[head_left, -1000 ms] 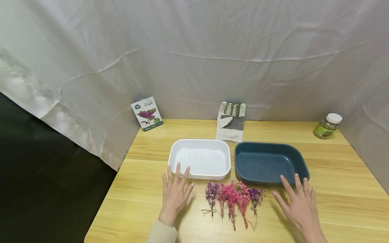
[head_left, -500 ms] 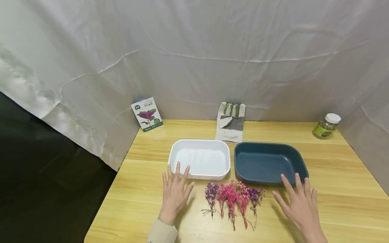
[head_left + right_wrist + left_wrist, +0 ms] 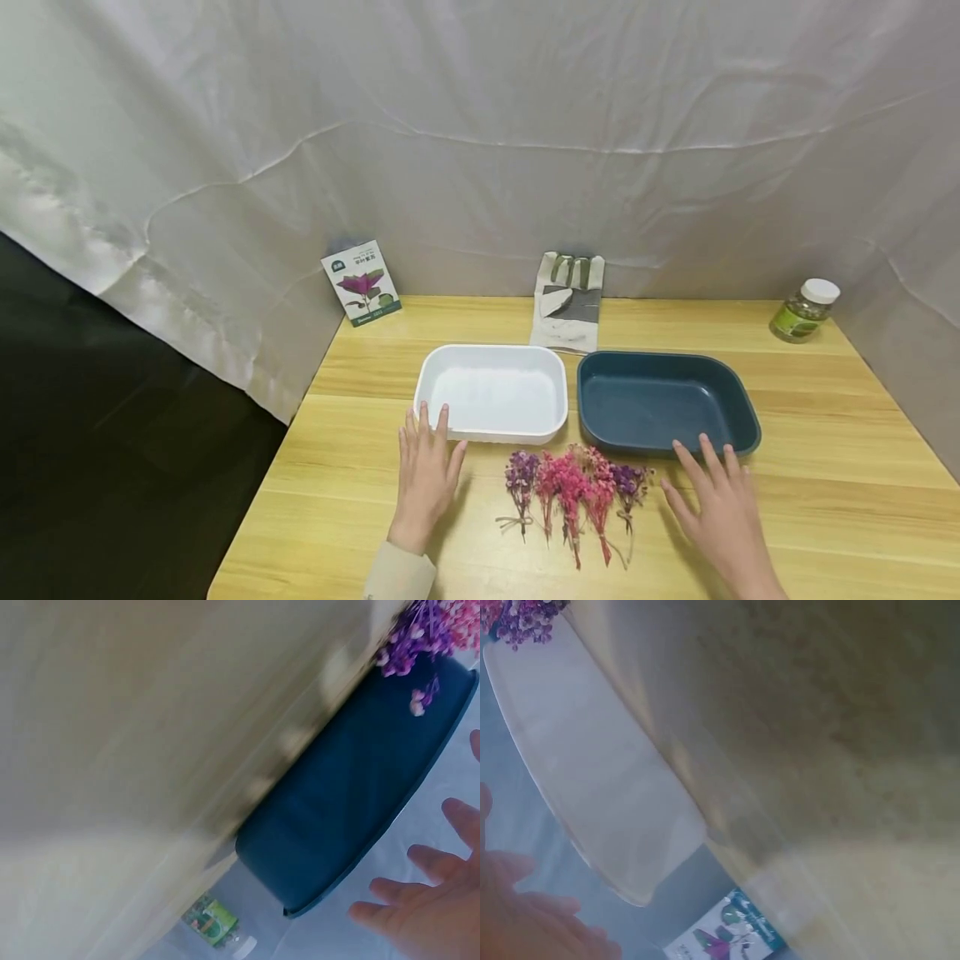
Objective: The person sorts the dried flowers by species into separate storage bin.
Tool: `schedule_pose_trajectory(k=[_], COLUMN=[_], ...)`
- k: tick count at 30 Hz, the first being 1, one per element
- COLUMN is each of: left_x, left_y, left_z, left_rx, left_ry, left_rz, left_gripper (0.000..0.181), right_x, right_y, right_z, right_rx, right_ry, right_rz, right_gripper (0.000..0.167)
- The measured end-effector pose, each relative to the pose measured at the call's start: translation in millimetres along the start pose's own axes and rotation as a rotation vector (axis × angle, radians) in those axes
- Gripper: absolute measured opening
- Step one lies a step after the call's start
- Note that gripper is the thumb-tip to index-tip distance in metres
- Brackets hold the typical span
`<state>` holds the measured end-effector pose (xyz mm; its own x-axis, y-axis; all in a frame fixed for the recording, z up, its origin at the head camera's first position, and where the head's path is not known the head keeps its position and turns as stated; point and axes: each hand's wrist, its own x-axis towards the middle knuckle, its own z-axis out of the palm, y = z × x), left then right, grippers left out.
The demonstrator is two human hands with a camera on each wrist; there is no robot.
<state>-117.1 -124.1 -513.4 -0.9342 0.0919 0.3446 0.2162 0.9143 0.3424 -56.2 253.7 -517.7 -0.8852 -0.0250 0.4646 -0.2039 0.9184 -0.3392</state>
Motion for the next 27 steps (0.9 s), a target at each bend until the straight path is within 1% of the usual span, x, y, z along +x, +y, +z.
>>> schedule_pose_trajectory(k=[6,9,12,15,17,18,19,21,22,23,24,26,27], left_x=[0.4,1.3,2.7,4.2,5.1,5.5,5.8,6.6,7.0,7.3,7.6,7.8,8.0], left_y=[-3.5,-4.8,-7.0,-10.0,-11.0,-11.3,-11.5,-11.4,-11.4,-11.3,-11.2,-11.2,-11.6], left_z=[1.0,1.0,1.4,3.0,3.6,3.9,4.2,4.6,4.9,5.2,5.4,5.9,6.4], left_rx=[-0.087,-0.155,-0.218,-0.269,-0.301,-0.322,-0.347,-0.393,-0.417,-0.438,-0.462,-0.496,-0.509], left_ry=[0.029,0.039,0.033,0.025,0.023,0.022,0.022,0.021,0.019,0.016,0.015,0.018,0.019], left_rz=[-0.081,-0.123,-0.16,-0.19,-0.205,-0.213,-0.218,-0.231,-0.237,-0.244,-0.251,-0.261,-0.266], left_gripper=[0.058,0.057,0.057,0.058,0.058,0.058,0.058,0.058,0.058,0.057,0.057,0.056,0.056], right_x=[-7.6,-10.2,-12.9,-16.2,-17.7,-18.3,-19.0,-19.9,-20.7,-21.8,-22.9,-24.9,-25.7], right_y=[-12,-18,-25,-33,-38,-40,-42,-47,-49,-51,-53,-57,-59], right_z=[6,9,14,18,21,21,21,21,21,20,19,17,17], right_rx=[0.104,0.145,0.181,0.221,0.245,0.257,0.27,0.285,0.29,0.296,0.3,0.306,0.313], right_ry=[0.072,0.125,0.179,0.217,0.236,0.239,0.238,0.225,0.209,0.188,0.164,0.112,0.09], right_rz=[-0.044,-0.074,-0.101,-0.107,-0.118,-0.121,-0.121,-0.113,-0.102,-0.081,-0.057,-0.003,0.018], right_gripper=[0.05,0.047,0.043,0.041,0.047,0.051,0.053,0.046,0.039,0.036,0.037,0.044,0.045])
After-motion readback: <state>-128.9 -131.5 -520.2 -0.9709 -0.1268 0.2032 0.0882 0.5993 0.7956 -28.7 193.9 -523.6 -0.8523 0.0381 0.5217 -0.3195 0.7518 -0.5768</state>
